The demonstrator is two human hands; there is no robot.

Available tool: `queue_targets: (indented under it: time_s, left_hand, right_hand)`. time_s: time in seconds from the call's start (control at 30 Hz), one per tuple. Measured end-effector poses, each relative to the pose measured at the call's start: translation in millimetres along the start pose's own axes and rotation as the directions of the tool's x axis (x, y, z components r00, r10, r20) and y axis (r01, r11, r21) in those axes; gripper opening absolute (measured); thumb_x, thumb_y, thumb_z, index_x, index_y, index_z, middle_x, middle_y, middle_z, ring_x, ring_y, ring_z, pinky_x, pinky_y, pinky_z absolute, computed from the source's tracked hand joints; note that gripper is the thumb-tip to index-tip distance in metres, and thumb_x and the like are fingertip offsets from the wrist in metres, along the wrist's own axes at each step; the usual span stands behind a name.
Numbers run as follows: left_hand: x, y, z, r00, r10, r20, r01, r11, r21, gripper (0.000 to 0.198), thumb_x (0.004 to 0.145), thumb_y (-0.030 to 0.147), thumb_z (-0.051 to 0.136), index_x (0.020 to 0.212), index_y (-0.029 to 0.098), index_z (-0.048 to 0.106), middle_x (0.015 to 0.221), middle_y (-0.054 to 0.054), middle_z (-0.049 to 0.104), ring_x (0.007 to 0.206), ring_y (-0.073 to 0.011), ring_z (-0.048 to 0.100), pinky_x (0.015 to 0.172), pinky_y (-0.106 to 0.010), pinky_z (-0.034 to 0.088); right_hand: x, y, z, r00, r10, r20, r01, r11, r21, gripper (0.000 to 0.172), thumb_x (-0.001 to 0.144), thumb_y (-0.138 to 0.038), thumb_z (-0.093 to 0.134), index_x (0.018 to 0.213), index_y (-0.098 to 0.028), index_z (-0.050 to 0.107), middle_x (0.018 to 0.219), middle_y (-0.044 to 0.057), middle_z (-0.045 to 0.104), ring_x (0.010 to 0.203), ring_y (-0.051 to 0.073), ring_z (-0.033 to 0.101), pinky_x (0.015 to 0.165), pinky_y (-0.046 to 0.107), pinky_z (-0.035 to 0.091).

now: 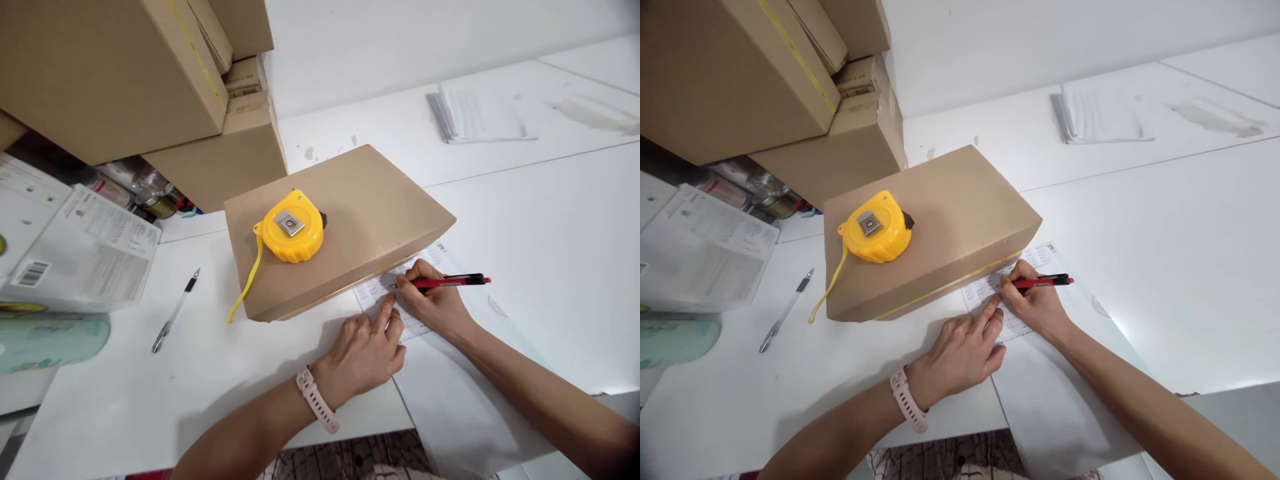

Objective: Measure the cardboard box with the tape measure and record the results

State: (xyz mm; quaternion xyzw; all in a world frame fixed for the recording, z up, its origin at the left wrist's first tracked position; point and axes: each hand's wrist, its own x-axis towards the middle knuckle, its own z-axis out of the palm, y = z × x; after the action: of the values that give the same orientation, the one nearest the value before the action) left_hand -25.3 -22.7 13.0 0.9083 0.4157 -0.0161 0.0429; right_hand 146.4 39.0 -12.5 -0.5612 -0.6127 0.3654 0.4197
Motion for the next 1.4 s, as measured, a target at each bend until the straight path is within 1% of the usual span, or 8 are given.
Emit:
queue_targets:
  time_s: [0.43,0.63,0.77,0.93,1.1,1.17,1.3,1.4]
  left_hand:
    - [0.4,-0.4,0.3,1.0,0.005,0.003,-0.005,1.0,0.007,0.052,0.099,0.04,0.046,0.14,0.009,0.052,0.161,-0.018,0.037,0.088,-0.0231,0.073,0.072,-0.036,0.061]
    - [0.5,-1.4,1.4,1.0,0.01,0.013,-0.01,1.0,0.018,0.052,0.099,0.041,0.047,0.141,0.01,0.051,0.164,-0.016,0.031,0.087,-0.0227,0.073,0.07,-0.036,0.062]
    - [-0.6,-1.7,2.6,1.0,0.008,0.0,-0.008,1.0,0.017,0.052,0.1,0.041,0.046,0.141,0.01,0.05,0.164,-0.016,0.032,0.091,-0.0233,0.073,0.071,-0.037,0.062]
    - [-2.2,-1.0,2.6,1.0,-0.005,-0.014,0.005,1.0,-0.004,0.051,0.099,0.04,0.049,0.14,0.011,0.049,0.163,-0.017,0.034,0.094,-0.0235,0.073,0.072,-0.039,0.063]
    - [-2.3,-1.5,8.6,0.986,-0.007,-0.167,0.001,0.999,-0.034,0.042,0.097,0.034,0.053,0.132,0.011,0.055,0.155,-0.017,0.047,0.086,-0.021,0.074,0.067,-0.036,0.061]
    - [-5.1,-3.5,11.0,0.931,0.028,-0.364,-0.043,0.998,-0.034,0.029,0.096,0.027,0.053,0.12,0.013,0.062,0.139,-0.014,0.064,0.077,-0.0173,0.073,0.061,-0.031,0.058]
    - [-17.6,-12.0,-5.6,0.744,0.097,-0.661,-0.088,0.995,0.048,0.019,0.094,0.018,0.056,0.11,0.021,0.066,0.096,-0.005,0.077,0.066,-0.0156,0.068,0.058,-0.029,0.051]
    - [-24.4,-22.4,-42.3,0.492,0.019,-0.871,0.059,0.997,0.055,0.03,0.089,0.015,0.064,0.117,0.024,0.062,0.099,-0.007,0.075,0.083,-0.0216,0.07,0.072,-0.035,0.052]
  right_hand:
    - [-0.6,1.2,-0.5,0.999,0.002,-0.039,-0.002,1.0,0.0,0.026,0.084,-0.027,0.064,0.066,-0.023,0.045,0.059,-0.006,0.04,0.055,0.012,0.036,0.051,0.028,0.031]
    - [2.8,1.5,-21.0,0.948,0.024,-0.318,-0.053,0.995,-0.085,0.027,0.084,-0.033,0.066,0.067,-0.024,0.047,0.061,-0.004,0.046,0.057,0.014,0.042,0.053,0.029,0.035]
    - [-2.8,8.5,-49.3,0.914,0.032,-0.404,-0.124,0.971,-0.205,0.015,0.09,-0.039,0.063,0.089,-0.027,0.054,0.076,0.001,0.062,0.064,0.019,0.055,0.057,0.033,0.041]
    - [-23.5,33.0,-86.8,0.958,-0.261,-0.118,0.116,0.731,-0.673,0.027,0.091,-0.023,0.051,0.116,-0.027,0.059,0.111,0.011,0.067,0.098,0.032,0.062,0.076,0.044,0.049]
    - [-30.5,52.4,-103.3,0.973,-0.228,0.043,0.173,0.587,-0.791,0.055,0.075,-0.014,0.056,0.129,-0.024,0.057,0.12,0.019,0.062,0.106,0.041,0.056,0.078,0.05,0.051]
    - [-28.7,56.0,-102.0,0.97,-0.24,0.038,0.174,0.578,-0.797,0.059,0.074,-0.014,0.055,0.132,-0.022,0.057,0.121,0.019,0.062,0.106,0.041,0.056,0.082,0.053,0.05]
    - [-24.3,61.2,-95.9,0.964,-0.261,-0.049,0.118,0.586,-0.802,0.053,0.083,-0.008,0.042,0.13,-0.022,0.061,0.118,0.017,0.066,0.105,0.038,0.058,0.082,0.051,0.049]
    - [-23.1,64.3,-93.6,0.958,-0.276,-0.079,0.101,0.583,-0.806,0.054,0.086,-0.004,0.034,0.127,-0.022,0.063,0.116,0.014,0.068,0.103,0.034,0.059,0.08,0.047,0.049]
